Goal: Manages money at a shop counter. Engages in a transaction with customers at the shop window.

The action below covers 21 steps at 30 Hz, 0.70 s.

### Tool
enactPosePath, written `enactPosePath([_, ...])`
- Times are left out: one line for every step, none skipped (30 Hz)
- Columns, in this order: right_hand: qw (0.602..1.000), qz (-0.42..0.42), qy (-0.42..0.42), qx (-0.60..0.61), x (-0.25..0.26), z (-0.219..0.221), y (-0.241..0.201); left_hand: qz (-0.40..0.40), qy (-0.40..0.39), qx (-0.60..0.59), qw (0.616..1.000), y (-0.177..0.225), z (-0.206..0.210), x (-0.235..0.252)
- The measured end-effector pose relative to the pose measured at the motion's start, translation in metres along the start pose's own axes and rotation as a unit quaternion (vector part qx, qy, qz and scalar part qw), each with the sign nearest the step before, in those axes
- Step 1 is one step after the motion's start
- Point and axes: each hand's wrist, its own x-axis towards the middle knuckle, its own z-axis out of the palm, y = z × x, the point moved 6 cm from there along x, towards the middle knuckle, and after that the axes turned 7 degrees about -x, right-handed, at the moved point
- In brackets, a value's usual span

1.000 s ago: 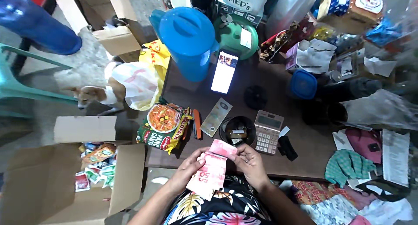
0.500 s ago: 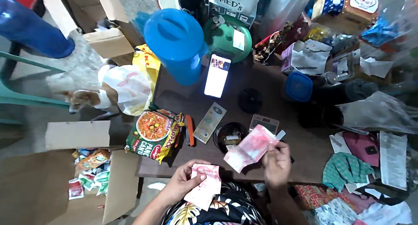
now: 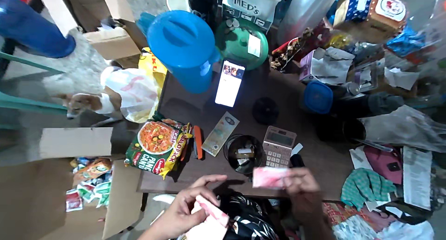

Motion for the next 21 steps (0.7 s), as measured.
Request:
enactPosePath([0.998, -0.036, -0.035, -0.025, -0.004, 0.014, -0.008, 0.003, -0.026, 0.01, 1.0, 0.004, 0.007, 0.004])
enactPosePath([0.995, -0.067, -0.06, -0.047, -0.008, 0.03, -0.011, 0.003, -0.046, 0.015, 0.999, 0.005, 0.013, 0.007])
enactPosePath([0.992, -0.085, -0.082, -0.052, -0.012, 0.044, -0.011, 0.002, -0.057, 0.022, 0.998, 0.005, 0.016, 0.008])
enactPosePath([0.989, -0.088, -0.105, -0.047, -0.014, 0.055, -0.01, 0.003, -0.057, 0.029, 0.998, 0.003, 0.017, 0.008])
enactPosePath([0.988, -0.081, -0.125, -0.043, -0.013, 0.062, -0.007, 0.003, -0.054, 0.035, 0.998, 0.002, 0.015, 0.006])
enactPosePath([0.987, -0.071, -0.133, -0.053, -0.01, 0.063, -0.004, 0.003, -0.048, 0.038, 0.998, 0.0, 0.012, 0.003])
enactPosePath([0.986, -0.066, -0.127, -0.083, -0.003, 0.059, -0.001, 0.0, -0.038, 0.04, 0.998, 0.0, 0.008, -0.002])
enactPosePath([0.984, -0.072, -0.104, -0.125, 0.007, 0.052, 0.002, -0.004, -0.025, 0.041, 0.999, 0.0, 0.004, -0.007])
enactPosePath([0.976, -0.085, -0.076, -0.183, 0.019, 0.044, 0.003, -0.009, -0.012, 0.04, 0.999, 0.002, 0.0, -0.011])
enactPosePath([0.959, -0.094, -0.063, -0.26, 0.033, 0.039, 0.005, -0.01, -0.001, 0.041, 0.999, 0.003, -0.004, -0.015])
enactPosePath([0.937, -0.096, -0.072, -0.329, 0.046, 0.037, 0.004, -0.01, 0.01, 0.044, 0.999, 0.005, -0.007, -0.017])
enactPosePath([0.915, -0.102, -0.089, -0.38, 0.059, 0.038, 0.002, -0.01, 0.019, 0.048, 0.999, 0.006, -0.009, -0.019])
enactPosePath([0.899, -0.107, -0.11, -0.411, 0.071, 0.04, -0.002, -0.009, 0.024, 0.051, 0.998, 0.007, -0.011, -0.02])
enactPosePath([0.888, -0.112, -0.128, -0.427, 0.081, 0.041, -0.007, -0.006, 0.026, 0.051, 0.998, 0.008, -0.013, -0.021])
enactPosePath([0.881, -0.119, -0.143, -0.434, 0.089, 0.04, -0.012, -0.003, 0.029, 0.05, 0.998, 0.009, -0.014, -0.023])
enactPosePath([0.876, -0.127, -0.158, -0.438, 0.096, 0.038, -0.017, -0.002, 0.036, 0.047, 0.998, 0.01, -0.016, -0.025])
enactPosePath([0.869, -0.137, -0.174, -0.442, 0.103, 0.035, -0.022, -0.001, 0.043, 0.045, 0.998, 0.01, -0.018, -0.027])
enactPosePath([0.859, -0.147, -0.194, -0.45, 0.107, 0.033, -0.026, 0.001, 0.05, 0.045, 0.998, 0.01, -0.019, -0.028])
enactPosePath([0.847, -0.153, -0.218, -0.461, 0.11, 0.034, -0.028, 0.002, 0.055, 0.045, 0.997, 0.01, -0.021, -0.029])
enactPosePath([0.831, -0.15, -0.252, -0.474, 0.111, 0.038, -0.03, 0.003, 0.058, 0.043, 0.997, 0.009, -0.023, -0.031])
enactPosePath([0.81, -0.133, -0.3, -0.486, 0.11, 0.046, -0.03, 0.004, 0.06, 0.04, 0.997, 0.009, -0.024, -0.033])
